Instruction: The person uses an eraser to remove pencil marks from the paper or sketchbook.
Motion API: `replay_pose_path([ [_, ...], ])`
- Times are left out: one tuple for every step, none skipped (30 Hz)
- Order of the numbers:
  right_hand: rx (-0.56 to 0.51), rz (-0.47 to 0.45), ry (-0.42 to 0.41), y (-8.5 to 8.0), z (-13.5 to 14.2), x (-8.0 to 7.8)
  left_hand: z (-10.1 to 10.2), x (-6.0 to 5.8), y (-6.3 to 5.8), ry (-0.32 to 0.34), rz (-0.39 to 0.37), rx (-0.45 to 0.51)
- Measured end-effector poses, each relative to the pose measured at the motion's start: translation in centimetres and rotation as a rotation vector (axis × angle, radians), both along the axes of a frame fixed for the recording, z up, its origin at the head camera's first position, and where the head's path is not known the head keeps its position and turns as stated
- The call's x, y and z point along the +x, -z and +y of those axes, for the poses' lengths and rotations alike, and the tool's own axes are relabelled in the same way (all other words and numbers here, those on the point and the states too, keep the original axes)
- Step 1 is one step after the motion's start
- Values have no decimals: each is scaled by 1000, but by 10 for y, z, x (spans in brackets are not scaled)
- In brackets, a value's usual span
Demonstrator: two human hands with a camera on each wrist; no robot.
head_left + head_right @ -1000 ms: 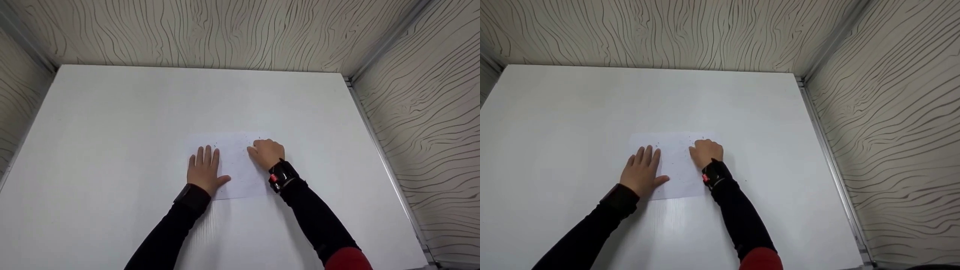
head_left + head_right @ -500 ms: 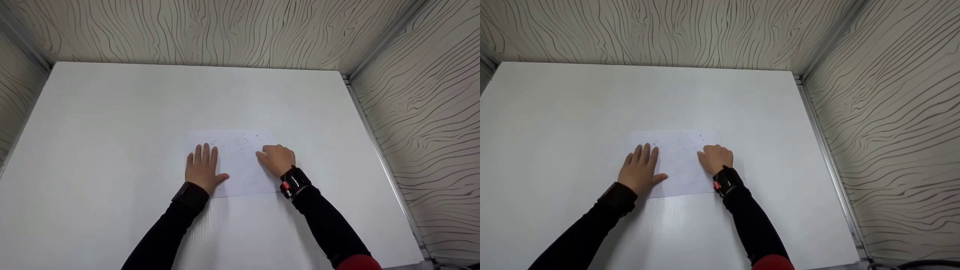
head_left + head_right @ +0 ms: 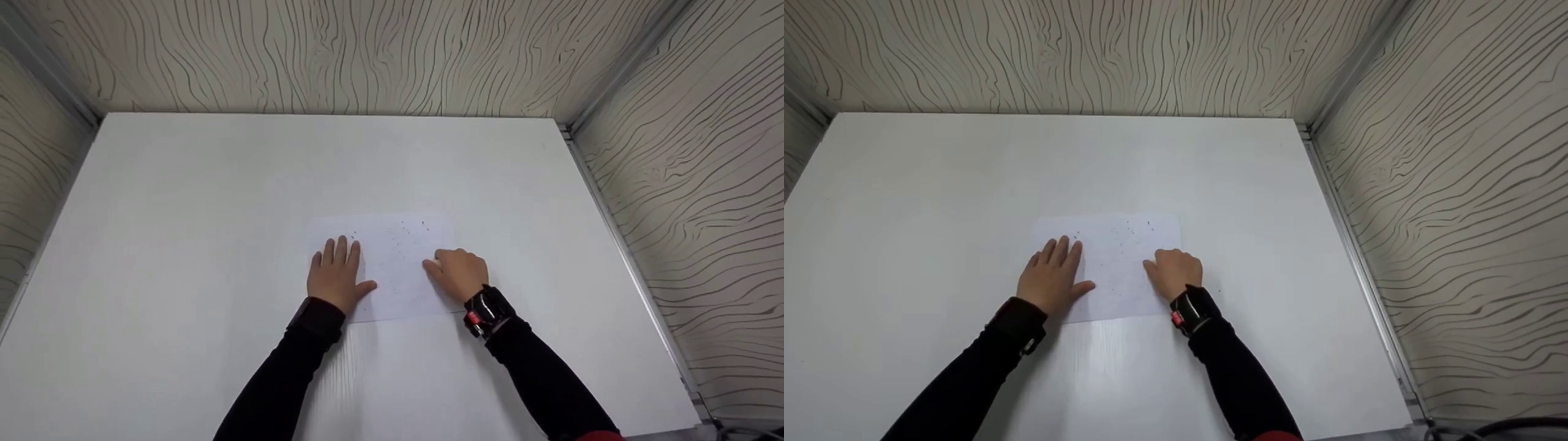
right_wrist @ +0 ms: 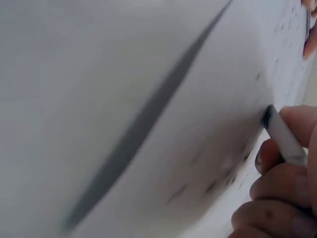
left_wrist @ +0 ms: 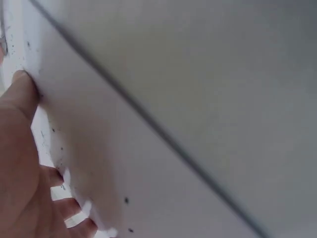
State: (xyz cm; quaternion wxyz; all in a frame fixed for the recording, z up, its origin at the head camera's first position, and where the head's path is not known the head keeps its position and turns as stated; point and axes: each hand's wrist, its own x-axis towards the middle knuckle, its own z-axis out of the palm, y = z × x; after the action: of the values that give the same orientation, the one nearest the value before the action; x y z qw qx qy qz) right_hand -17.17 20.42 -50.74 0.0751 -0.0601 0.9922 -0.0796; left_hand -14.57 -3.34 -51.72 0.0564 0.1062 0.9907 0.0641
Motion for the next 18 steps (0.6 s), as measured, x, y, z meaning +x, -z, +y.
replay_pose_path([
  [1, 4, 21, 0, 3, 1, -3, -1, 1, 10, 1, 36],
  [0, 9, 33, -1, 5, 1, -7, -2, 1, 21, 4, 61],
  [-10, 13, 36, -3, 6, 2, -11, -3, 2, 27, 7, 87],
  [-22, 14, 33, -6, 6, 2, -17, -4, 1, 29, 10, 113],
  [-34, 17, 28, -8, 6, 2, -22, -4, 1, 28, 12, 130],
  [-45, 22, 23, -10, 5, 2, -28, -3, 0, 24, 13, 138],
  [-56, 33, 16, -13, 2, 1, -33, -3, 0, 18, 7, 136],
  [-61, 45, 5, -14, -2, -1, -39, -3, 1, 9, 5, 134],
  [-62, 55, -3, -16, -8, -3, -45, -2, 1, 3, -3, 136],
  [-58, 75, -20, -16, -16, -5, -49, -1, 1, 3, -12, 138],
  [-51, 84, -41, -16, -24, -6, -53, 0, 2, 9, -21, 128],
  [-45, 87, -65, -16, -34, -7, -55, 1, 4, 15, -29, 122],
  [-34, 84, -92, -16, -45, -8, -57, 3, 5, 21, -32, 120],
  [-25, 75, -119, -15, -57, -9, -58, 4, 6, 28, -30, 113],
  [-20, 65, -146, -14, -70, -9, -58, 5, 7, 31, -27, 105],
  [-12, 54, -176, -13, -81, -10, -58, 6, 8, 32, -19, 98],
  [2, 36, -200, -12, -93, -10, -58, 7, 10, 33, -9, 86],
  [9, 24, -219, -10, -103, -11, -58, 8, 12, 29, 6, 74],
])
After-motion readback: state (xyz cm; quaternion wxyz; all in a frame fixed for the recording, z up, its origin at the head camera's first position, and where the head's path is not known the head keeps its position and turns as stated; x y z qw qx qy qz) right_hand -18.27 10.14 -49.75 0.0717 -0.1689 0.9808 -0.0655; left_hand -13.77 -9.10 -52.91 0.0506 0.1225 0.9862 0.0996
